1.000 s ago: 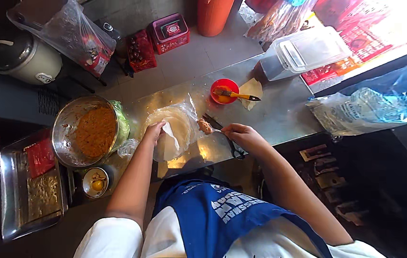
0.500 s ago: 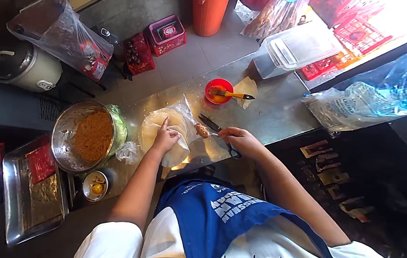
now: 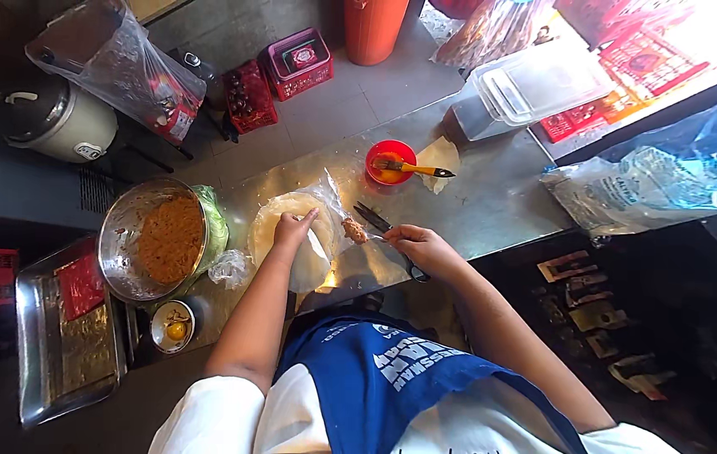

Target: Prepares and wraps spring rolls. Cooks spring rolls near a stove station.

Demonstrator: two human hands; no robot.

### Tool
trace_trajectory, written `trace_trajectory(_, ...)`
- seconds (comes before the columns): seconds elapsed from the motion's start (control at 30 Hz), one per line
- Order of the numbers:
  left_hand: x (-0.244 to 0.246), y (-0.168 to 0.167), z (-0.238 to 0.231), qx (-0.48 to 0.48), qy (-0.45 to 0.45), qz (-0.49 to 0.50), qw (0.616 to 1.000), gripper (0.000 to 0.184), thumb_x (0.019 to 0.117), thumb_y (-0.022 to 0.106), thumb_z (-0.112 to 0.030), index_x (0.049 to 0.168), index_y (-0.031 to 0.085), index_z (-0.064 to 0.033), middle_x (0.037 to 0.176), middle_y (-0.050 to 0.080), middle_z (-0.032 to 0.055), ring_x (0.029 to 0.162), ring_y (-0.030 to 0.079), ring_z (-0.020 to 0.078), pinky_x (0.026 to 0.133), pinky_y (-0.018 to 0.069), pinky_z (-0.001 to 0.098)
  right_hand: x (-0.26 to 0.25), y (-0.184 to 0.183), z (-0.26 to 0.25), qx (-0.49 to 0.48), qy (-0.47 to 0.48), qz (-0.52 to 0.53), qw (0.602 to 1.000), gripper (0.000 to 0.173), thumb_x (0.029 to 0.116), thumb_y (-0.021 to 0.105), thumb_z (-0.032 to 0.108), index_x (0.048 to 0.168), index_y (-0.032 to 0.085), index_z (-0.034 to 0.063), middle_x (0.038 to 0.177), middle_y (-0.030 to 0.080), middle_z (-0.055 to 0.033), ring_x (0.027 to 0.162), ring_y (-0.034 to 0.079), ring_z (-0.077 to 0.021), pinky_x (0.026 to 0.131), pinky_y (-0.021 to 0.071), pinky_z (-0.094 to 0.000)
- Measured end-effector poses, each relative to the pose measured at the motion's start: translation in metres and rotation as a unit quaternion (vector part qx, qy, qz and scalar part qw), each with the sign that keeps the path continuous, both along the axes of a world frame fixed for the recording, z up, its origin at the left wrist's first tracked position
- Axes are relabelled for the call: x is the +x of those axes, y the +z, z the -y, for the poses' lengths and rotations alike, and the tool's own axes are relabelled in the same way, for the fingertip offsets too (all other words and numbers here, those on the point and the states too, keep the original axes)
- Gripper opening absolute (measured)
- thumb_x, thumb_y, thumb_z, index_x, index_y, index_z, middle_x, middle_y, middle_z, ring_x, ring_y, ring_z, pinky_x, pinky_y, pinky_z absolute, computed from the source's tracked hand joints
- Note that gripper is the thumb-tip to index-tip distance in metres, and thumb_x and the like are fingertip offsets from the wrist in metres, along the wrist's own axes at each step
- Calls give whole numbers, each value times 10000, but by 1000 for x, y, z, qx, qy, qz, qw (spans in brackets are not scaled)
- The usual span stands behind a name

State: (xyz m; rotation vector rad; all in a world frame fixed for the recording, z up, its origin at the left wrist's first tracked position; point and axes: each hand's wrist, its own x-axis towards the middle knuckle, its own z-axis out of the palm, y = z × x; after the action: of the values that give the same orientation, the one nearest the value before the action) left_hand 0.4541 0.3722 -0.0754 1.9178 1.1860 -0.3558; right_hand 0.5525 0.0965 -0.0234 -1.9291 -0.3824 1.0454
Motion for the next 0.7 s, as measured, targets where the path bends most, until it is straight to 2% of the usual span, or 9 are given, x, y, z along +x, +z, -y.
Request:
trace_trajectory(0.07,7,-3,-4,13,-37,-36,999,647,955,664,-528,1238,606,51,1168,660,265,1123,641,384,979,490,576,-1,-1,0,0,2,-1,1000,215,1032,519,108,1139,704,86,921,656,9,774,569,-25,726,468,-221)
trace_trajectory(0.17,9,-3,-7,11,-80,-35,996,487,996,655,-397,1181,648,53,1171,661,269,1135,635,390,997,478,572,-2,0,1,-1,1,-6,1000,212,1033,523,115,1144,702,88,944,660,6,791,573,-29,738,471,-227)
trace_trajectory(0.37,-3,-13,-11,-15,-151,29,988,244,962,687,-145,1148,668,12,1117,688,196,1068,660,298,991,504,497,-3,-4,7,-9,-6,-14,1000,207,1040,525,120,1145,701,94,948,659,5,783,567,-29,736,468,-233)
trace_trajectory(0.5,0,-13,-9,-14,-182,14,983,312,950,628,-42,1259,669,-52,1195,698,163,1133,663,278,1019,501,484,-3,-5,6,-7,-14,-14,1000,204,1030,531,110,1138,704,93,941,661,8,792,574,-29,742,471,-230)
trace_trajectory(0.7,-1,-10,-10,-58,-163,25,985,376,935,635,-109,1309,645,-65,1193,684,178,1083,661,286,971,511,498,-2,-4,4,-7,-4,-10,1000,211,1037,526,124,1147,703,93,947,661,4,797,574,-36,749,474,-239)
